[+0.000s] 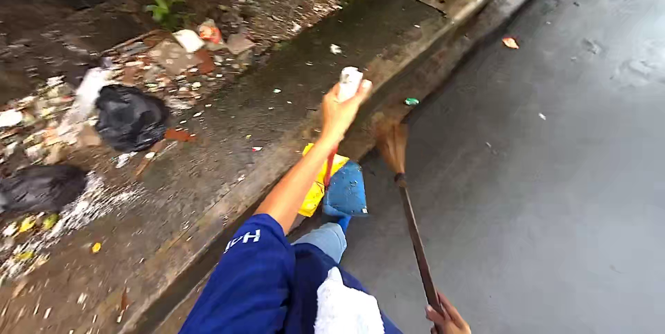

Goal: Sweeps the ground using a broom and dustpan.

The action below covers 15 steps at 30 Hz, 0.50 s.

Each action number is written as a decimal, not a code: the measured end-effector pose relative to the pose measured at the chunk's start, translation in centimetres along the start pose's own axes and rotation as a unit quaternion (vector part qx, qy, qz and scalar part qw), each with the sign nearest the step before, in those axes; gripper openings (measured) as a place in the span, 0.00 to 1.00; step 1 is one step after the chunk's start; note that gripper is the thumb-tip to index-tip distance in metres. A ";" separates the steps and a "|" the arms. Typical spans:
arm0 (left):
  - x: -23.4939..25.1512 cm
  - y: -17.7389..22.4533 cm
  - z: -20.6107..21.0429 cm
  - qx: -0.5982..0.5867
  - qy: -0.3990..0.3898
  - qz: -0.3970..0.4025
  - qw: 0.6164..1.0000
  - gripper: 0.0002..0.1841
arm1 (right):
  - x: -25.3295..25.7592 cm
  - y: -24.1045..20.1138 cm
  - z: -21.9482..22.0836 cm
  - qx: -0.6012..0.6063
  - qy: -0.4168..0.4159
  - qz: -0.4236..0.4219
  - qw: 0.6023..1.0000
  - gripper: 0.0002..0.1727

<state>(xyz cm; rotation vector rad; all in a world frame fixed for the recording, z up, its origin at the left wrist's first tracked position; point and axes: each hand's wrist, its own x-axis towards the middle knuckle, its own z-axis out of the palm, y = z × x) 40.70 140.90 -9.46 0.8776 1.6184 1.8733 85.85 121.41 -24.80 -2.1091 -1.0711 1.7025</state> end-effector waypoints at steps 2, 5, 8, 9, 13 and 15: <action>4.6 -3.0 4.1 0.048 -0.018 -0.047 0.998 0.22 | 2.6 -3.9 -1.5 0.014 0.032 0.031 0.999 0.36; 12.2 -6.7 10.9 0.092 -0.039 -0.093 0.991 0.25 | 6.2 -11.2 -4.7 0.037 0.053 0.058 0.996 0.35; 17.4 -9.8 17.2 0.123 -0.044 -0.124 0.984 0.24 | 10.1 -18.1 -8.5 0.033 0.069 0.066 0.995 0.35; 18.9 -10.6 19.3 0.135 -0.044 -0.127 0.982 0.25 | 11.7 -20.5 -9.7 0.027 0.079 0.065 0.994 0.35; 24.1 -14.6 26.2 0.177 -0.021 -0.131 0.975 0.26 | 20.0 -29.5 -14.8 -0.062 0.114 0.032 0.991 0.34; 26.9 -16.5 29.1 0.176 0.003 -0.122 0.977 0.27 | 25.4 -35.0 -18.1 -0.128 0.126 -0.005 0.984 0.34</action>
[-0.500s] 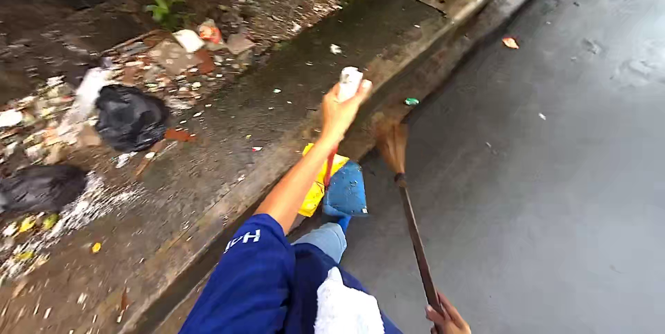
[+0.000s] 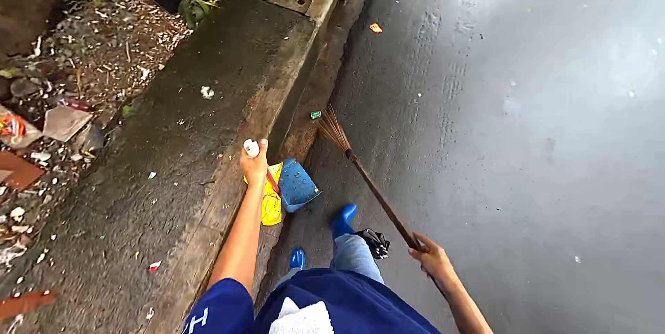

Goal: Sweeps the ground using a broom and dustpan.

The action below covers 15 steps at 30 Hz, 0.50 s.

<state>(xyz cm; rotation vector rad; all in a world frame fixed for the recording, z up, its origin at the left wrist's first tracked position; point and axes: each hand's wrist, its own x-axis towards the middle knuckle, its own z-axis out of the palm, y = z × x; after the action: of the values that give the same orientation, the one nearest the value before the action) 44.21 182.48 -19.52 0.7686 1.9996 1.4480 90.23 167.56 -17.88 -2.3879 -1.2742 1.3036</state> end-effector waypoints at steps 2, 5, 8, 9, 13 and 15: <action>2.8 0.0 3.6 -0.018 0.038 -0.004 0.999 0.25 | 7.1 -5.8 -4.7 -0.096 0.017 -0.056 0.994 0.34; 6.3 0.3 9.2 -0.048 0.082 -0.047 0.994 0.24 | 18.4 -16.3 -12.6 -0.262 0.022 -0.104 0.959 0.35; 8.5 1.2 16.0 -0.034 0.129 -0.104 0.986 0.27 | 29.6 -25.2 -18.9 -0.357 0.039 -0.099 0.928 0.32; 9.0 1.4 18.1 -0.030 0.148 -0.114 0.982 0.29 | 32.3 -28.0 -19.7 -0.378 0.037 -0.098 0.920 0.30; 14.1 2.9 25.8 -0.072 0.235 -0.142 0.959 0.23 | 40.2 -36.3 -16.4 -0.452 -0.014 -0.101 0.886 0.30; 16.2 3.8 28.4 -0.082 0.247 -0.144 0.955 0.21 | 42.1 -37.9 -15.9 -0.533 -0.079 -0.109 0.835 0.31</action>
<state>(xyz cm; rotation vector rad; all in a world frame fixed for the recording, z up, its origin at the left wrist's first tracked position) 53.92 213.42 -25.13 0.0286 2.1894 1.7135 90.08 226.41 -16.54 -2.5509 -2.7883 0.7878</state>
